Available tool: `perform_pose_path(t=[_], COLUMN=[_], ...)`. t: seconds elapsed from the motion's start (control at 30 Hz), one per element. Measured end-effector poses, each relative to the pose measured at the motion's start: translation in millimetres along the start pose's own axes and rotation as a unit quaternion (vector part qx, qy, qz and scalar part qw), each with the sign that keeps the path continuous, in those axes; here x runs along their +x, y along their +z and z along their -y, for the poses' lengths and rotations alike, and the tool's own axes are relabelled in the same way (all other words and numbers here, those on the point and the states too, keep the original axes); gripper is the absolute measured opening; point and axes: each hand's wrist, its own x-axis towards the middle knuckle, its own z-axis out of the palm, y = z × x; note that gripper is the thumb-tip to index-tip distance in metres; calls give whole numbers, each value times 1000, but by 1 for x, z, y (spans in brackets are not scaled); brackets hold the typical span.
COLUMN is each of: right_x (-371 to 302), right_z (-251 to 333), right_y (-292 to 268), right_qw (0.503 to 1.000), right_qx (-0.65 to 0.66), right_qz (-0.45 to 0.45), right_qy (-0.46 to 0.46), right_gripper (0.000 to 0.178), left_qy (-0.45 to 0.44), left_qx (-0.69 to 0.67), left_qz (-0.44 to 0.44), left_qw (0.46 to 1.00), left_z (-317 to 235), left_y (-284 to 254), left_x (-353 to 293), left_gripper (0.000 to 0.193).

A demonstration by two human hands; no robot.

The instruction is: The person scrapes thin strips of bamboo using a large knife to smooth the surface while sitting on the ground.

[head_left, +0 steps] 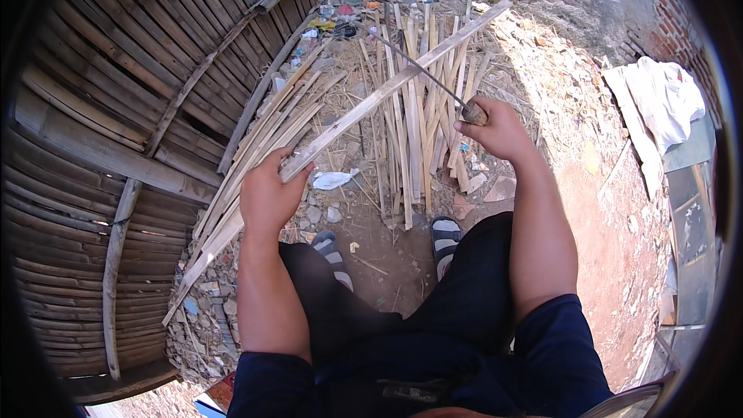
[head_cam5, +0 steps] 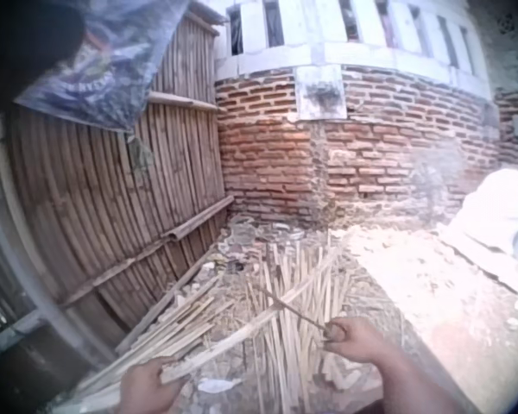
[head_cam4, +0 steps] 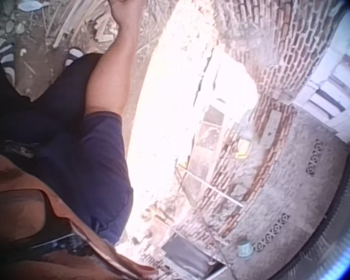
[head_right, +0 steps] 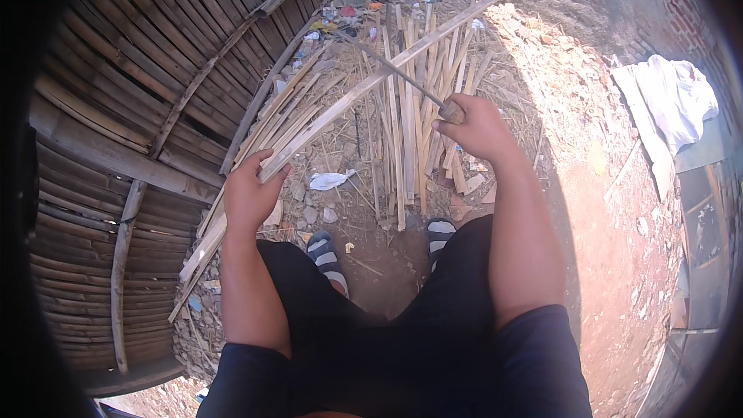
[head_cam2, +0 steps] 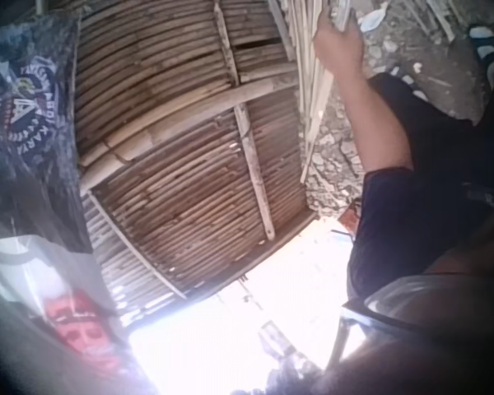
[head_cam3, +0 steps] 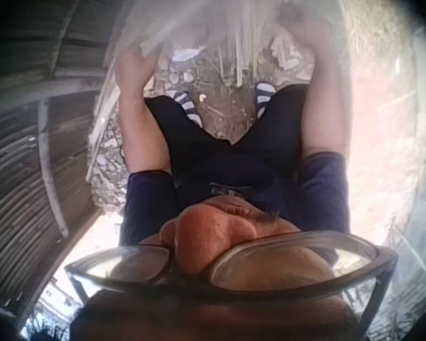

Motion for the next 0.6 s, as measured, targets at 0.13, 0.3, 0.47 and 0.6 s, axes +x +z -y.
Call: perform_pose_path(t=[0.13,0.3,0.47,0.6], right_x=[-10,-29,-7,-2], right_z=[22,59,25,-2], right_y=[0,24,8,-3], right_qw=[995,967,991,999], right_qx=[-73,-153,-58,-18], right_qz=[43,121,76,-42], right_qy=[-54,-164,-91,-10], right_gripper=[36,36,39,35], left_qy=[-5,-7,-9,-37], left_qx=[5,14,-3,-1], left_qz=[10,59,12,18], left_qw=[1000,998,1000,999], left_z=[-6,-7,-3,-3], left_y=[2,6,2,1], left_x=[1,2,-2,0], left_gripper=[52,53,51,52])
